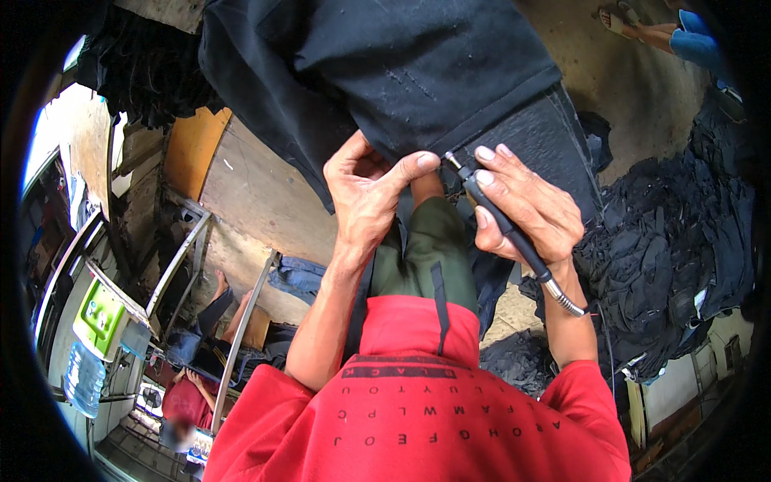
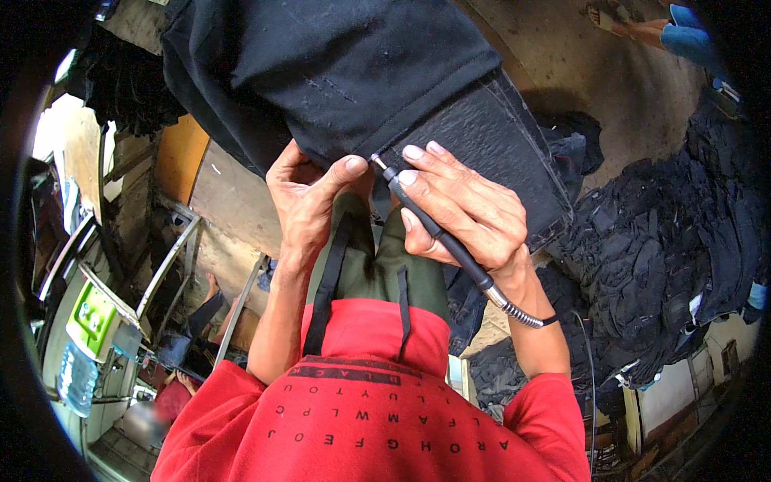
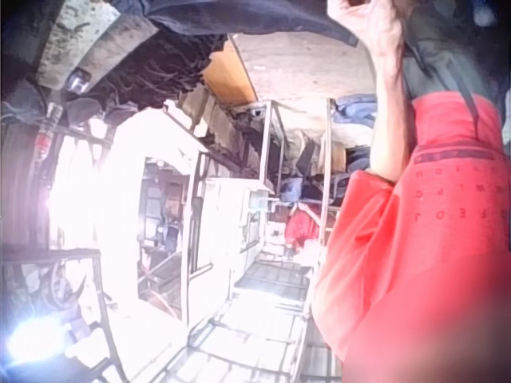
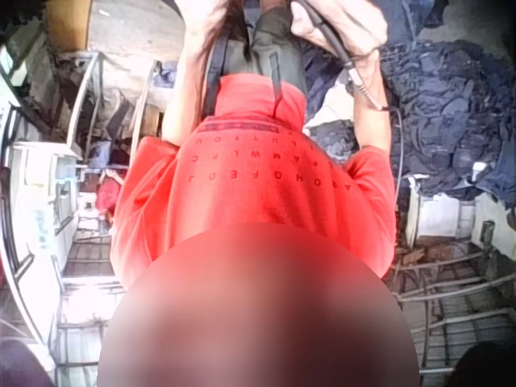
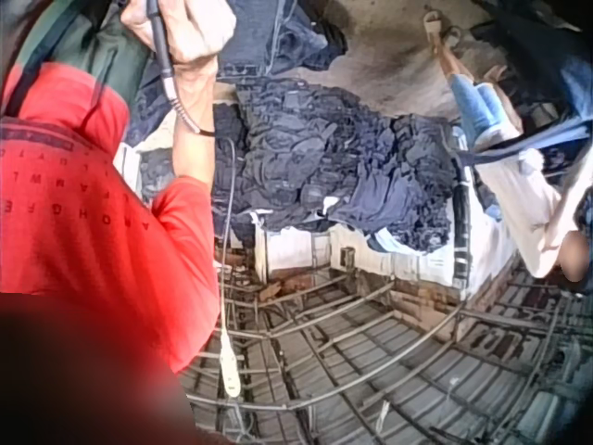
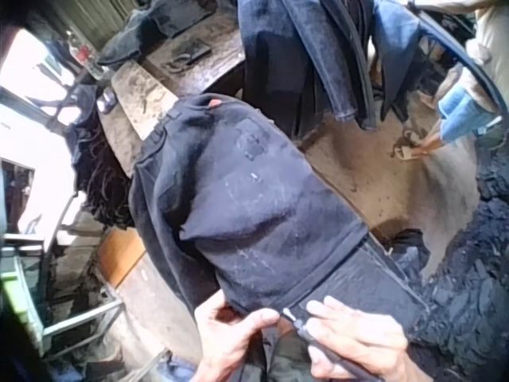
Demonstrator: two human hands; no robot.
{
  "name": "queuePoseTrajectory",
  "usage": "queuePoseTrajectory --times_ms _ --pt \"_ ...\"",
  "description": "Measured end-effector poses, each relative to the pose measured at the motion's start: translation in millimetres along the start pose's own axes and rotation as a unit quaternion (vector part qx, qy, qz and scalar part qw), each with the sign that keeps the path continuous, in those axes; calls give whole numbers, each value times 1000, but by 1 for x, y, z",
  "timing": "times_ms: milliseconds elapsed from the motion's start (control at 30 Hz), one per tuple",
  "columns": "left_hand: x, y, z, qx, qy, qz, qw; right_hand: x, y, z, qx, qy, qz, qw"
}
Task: The person uses a handheld electric thread trimmer to remove loose threads and fabric pills from black cargo pants. They repeatedly trim the waistband, pockets, and leg seams, then place the finished pants on a pile.
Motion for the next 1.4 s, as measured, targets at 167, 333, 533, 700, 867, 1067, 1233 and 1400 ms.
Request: queuePoseTrajectory --times_ms 167,333,533,700,867,1067,1233,1400 --pt "1 1 0 5 5 -2 1000 -1 0 0 -4 13 5 1000" --pt "0 0 0 -2 1 7 1000 -1 2 1 -35 32 -22 999" --pt "1 2 2 -6 -24 2 1000 -2 5 0 -49 49 -33 997" --pt "11 -5 8 8 -23 -15 1000 -4 0 6 -74 46 -58 995" --pt "31 -21 12 11 31 -24 999 -7 -4 15 -48 35 -54 997" --pt "40 -23 17 -12 -41 -11 999 -8 -1 9 -12 -4 -15 1000" --pt "36 -22 15 -13 -31 -15 999 -7 -2 9 2 0 -20 1000" --pt "36 -22 17 -9 -56 -13 998 -9 -1 8 -20 11 -21 1000"
Point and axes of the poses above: each hand's wrist, its own y-axis away from the middle knuckle, its own z-axis out of the back of the hand, x = y × z, the point moved 1 cm from there along -y, towards the middle knuckle, and after that the axes turned 2 degrees about z, right-handed, at the moved point
